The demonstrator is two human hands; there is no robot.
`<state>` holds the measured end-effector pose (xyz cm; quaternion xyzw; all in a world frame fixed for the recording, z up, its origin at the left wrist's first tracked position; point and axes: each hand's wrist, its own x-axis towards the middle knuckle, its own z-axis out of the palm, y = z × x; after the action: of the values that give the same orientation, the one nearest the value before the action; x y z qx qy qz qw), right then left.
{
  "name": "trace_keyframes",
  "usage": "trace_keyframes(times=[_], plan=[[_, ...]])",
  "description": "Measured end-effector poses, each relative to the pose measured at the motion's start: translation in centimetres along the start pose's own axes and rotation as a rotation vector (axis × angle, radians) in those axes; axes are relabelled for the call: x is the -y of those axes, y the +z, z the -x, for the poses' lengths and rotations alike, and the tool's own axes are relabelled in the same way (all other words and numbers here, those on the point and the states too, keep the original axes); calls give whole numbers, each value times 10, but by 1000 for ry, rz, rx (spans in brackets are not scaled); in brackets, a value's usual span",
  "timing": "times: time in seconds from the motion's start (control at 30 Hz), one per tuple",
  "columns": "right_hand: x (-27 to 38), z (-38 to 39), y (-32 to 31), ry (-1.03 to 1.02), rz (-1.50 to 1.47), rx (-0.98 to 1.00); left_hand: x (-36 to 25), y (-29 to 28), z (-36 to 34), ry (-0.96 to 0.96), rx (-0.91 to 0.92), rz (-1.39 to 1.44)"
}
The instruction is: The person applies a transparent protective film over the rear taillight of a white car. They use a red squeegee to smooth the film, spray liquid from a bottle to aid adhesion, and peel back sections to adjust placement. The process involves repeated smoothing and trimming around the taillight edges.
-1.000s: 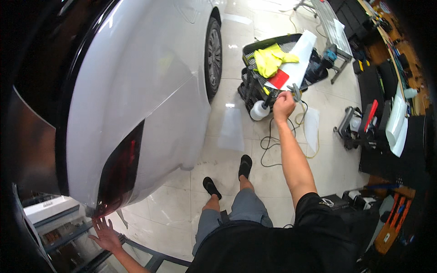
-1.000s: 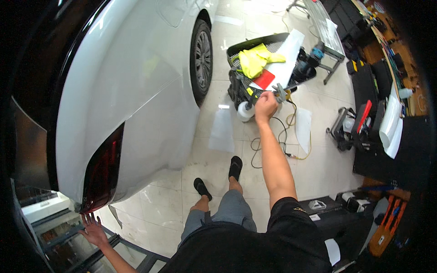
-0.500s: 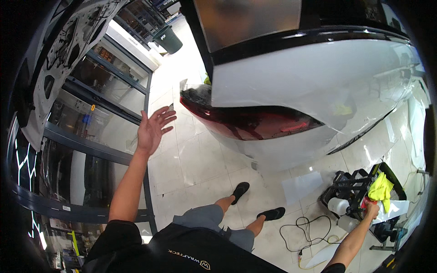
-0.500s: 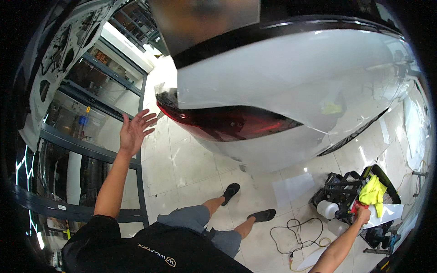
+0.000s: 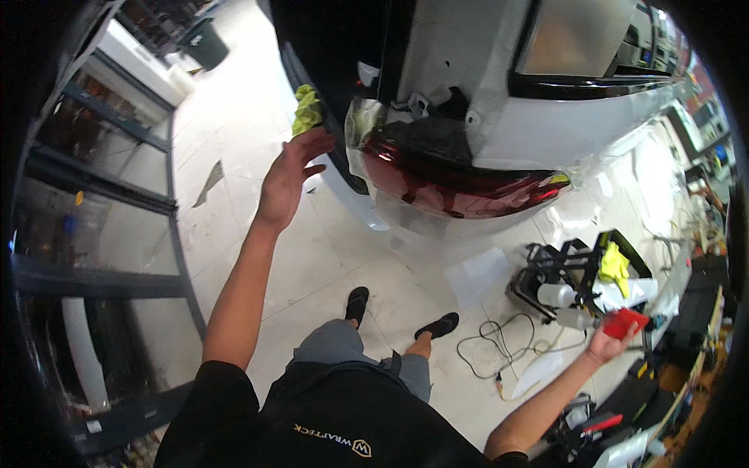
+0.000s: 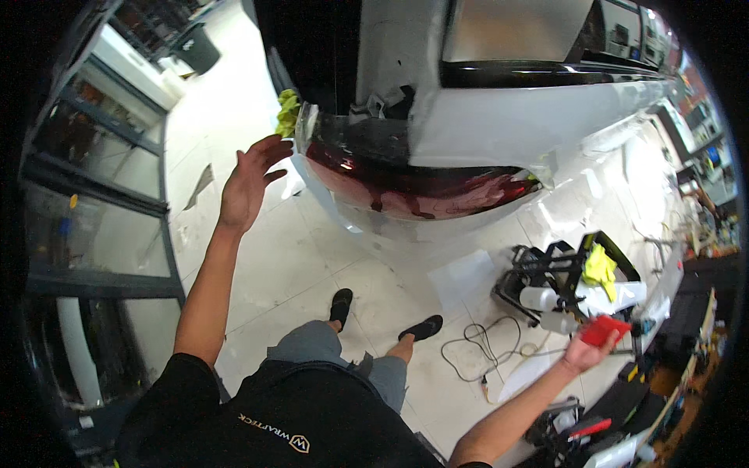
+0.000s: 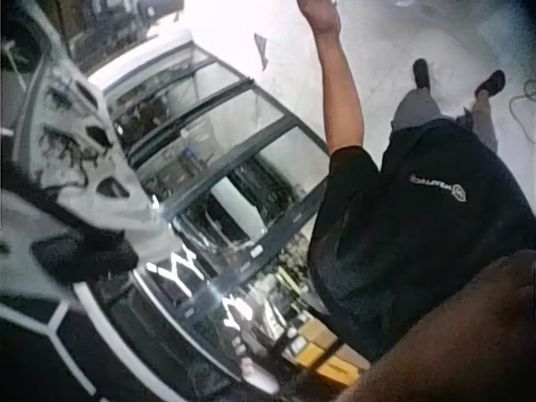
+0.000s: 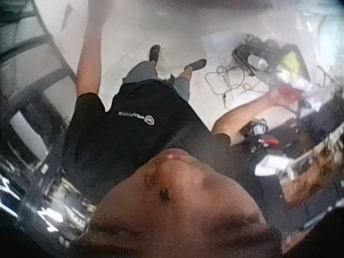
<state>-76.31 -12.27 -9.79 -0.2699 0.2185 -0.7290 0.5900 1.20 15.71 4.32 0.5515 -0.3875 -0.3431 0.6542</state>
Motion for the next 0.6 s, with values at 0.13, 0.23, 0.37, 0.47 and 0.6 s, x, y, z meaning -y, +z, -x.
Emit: trace_keyframes(times=[0.13,0.23,0.37,0.47,0.6], plan=[[-108,149,208,103,56,81,17,-8,-38,27,264,125],[-190,237,353,25,418,142,24,-5,-59,8,429,251],[-248,289,465,-293,986,406,35,-2,-72,7,563,335],[-294,286,492,-513,1000,444,42,-7,-74,13,604,346],[-311,300,503,-532,1089,348,51,-9,-77,7,606,440]])
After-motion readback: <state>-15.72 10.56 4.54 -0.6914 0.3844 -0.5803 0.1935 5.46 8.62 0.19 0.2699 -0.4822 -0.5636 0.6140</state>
